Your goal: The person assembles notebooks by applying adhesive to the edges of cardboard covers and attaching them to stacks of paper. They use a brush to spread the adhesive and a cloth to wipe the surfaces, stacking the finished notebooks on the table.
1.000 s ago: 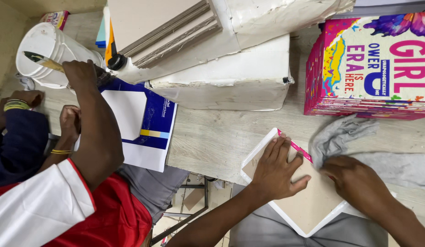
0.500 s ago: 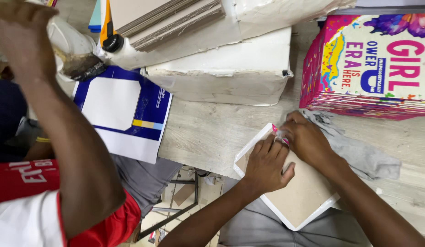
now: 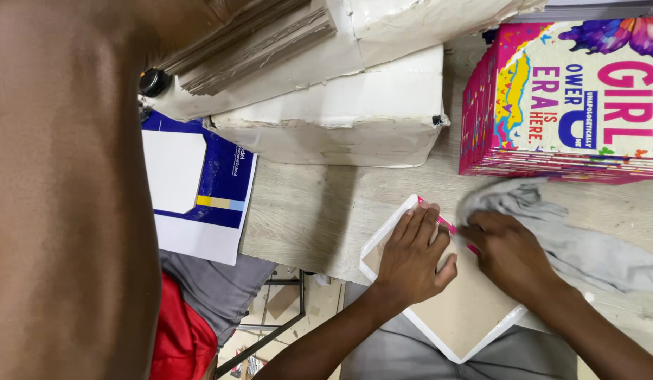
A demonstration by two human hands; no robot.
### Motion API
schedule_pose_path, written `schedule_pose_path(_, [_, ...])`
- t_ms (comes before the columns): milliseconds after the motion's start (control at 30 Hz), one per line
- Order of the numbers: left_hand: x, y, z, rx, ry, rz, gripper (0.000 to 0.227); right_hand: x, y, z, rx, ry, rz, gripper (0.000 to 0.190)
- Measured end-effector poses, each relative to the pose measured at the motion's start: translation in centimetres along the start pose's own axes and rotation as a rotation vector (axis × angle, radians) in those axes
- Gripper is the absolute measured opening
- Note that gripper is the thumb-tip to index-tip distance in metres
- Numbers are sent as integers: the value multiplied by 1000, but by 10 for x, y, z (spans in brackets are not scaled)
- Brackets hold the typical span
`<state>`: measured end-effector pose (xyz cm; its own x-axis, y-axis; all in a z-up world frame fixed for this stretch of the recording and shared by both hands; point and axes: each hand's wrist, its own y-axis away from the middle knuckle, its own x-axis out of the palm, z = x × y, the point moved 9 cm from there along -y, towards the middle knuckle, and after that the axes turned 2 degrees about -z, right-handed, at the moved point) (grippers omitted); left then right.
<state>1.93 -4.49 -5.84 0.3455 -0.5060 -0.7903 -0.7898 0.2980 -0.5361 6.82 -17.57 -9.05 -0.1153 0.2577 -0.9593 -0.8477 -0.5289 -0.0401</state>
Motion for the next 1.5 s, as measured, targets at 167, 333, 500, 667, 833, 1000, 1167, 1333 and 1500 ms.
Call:
schedule_pose_path(167, [13,8,11,9,-11,-82,44,7,-83,16,-34,-17,82,17])
schedule_pose_path(333, [15,15,6,20,-46,-90,44,11,-113,30,-8,-89,117,21])
schedule_pose_path(500, [6,10,3,10,-100,-80,35,-4,-86,27,27,-58,207,13])
schedule_pose_path(667, [-23,-10,-8,-33,-86,20,27,22,51,-37,97,139,404,20])
schedule_pose_path(833, [-2,-4,1,-62,-71,81,44,42,38,-49,214,161,559,20])
schedule_pose_path(1000, [-5,5,-2,-38,-29,12,25,24,-97,21,92,-274,100,32])
schedule_pose_path(1167, [-4,5,-3,-48,-65,35,28,20,-37,1,120,-266,160,13])
schedule_pose_path(1333, [0,4,-1,-43,-121,57,31,-3,76,-30,393,-145,308,24])
schedule_pose_path(1500, [-2,4,-6,-3,-128,8,24,1,107,-44,406,25,368,24])
